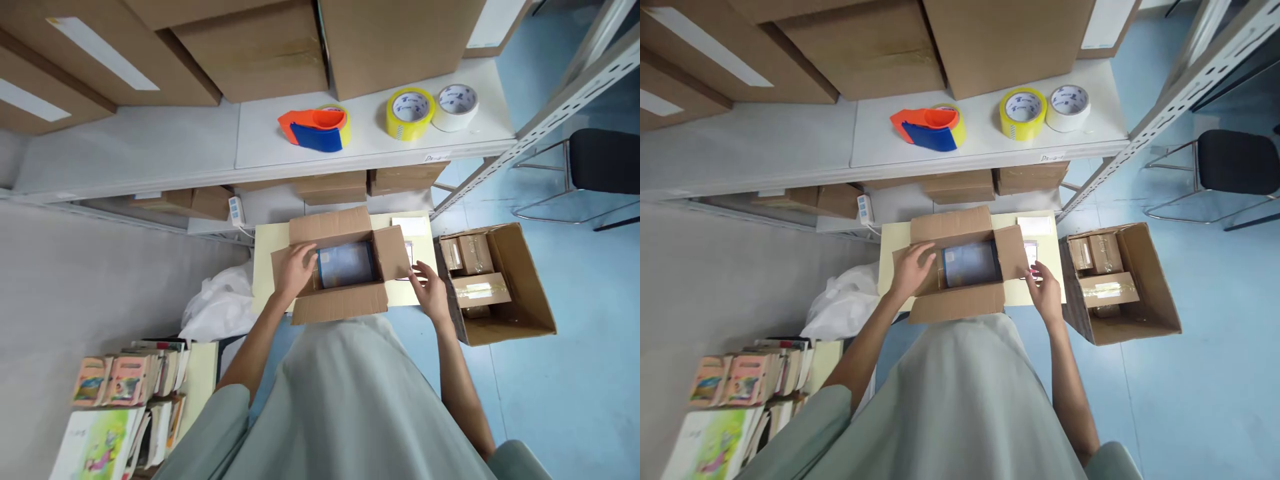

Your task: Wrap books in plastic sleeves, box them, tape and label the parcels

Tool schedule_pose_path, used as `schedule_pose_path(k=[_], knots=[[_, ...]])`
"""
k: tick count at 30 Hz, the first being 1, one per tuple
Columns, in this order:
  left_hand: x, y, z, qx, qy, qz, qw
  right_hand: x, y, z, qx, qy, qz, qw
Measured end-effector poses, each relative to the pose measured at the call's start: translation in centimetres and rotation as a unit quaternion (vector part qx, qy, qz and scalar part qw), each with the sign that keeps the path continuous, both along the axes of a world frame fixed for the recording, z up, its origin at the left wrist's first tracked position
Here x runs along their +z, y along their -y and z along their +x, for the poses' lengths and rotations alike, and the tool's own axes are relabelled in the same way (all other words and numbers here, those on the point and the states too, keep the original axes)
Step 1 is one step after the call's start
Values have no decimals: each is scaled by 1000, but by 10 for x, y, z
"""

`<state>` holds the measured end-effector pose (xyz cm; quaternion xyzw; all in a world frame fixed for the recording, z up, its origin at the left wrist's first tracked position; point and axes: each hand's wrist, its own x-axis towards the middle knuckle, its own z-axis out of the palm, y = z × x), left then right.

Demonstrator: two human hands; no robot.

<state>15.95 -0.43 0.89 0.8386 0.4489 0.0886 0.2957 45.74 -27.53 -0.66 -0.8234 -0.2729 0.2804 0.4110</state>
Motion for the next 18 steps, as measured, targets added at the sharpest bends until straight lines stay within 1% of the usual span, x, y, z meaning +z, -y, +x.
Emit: schedule_pose_path(k=[2,3,4,5,7,8,9,10,12,14,18], knots=[[0,2,-33,118,12,37,992,-4,-2,2,0,-9,-5,1000],[-3,2,-49,179,6,29,983,-6,-3,2,1,-15,-7,1000],[-7,3,-64,235,-2,1,972,-7,-4,3,1,-19,-10,1000],[-13,5,-78,281,-9,-45,958,-8,-5,3,1,-21,-11,1000],[-24,10,-98,339,-5,-157,927,-8,-6,3,-4,-17,-12,1000],[-29,13,-105,354,9,-204,913,-8,-6,2,-8,-12,-13,1000],[-33,16,-110,364,29,-233,901,-7,-7,1,-11,-7,-15,1000],[-36,18,-113,372,53,-244,894,-5,-8,0,-14,-4,-16,1000],[-39,21,-118,385,99,-226,889,-1,-11,-5,-21,-2,-21,1000],[-38,18,-121,388,128,-191,892,3,-18,-13,-24,-1,-28,999],[-27,-2,-130,367,143,-128,910,11,-43,-43,-7,12,-29,999]])
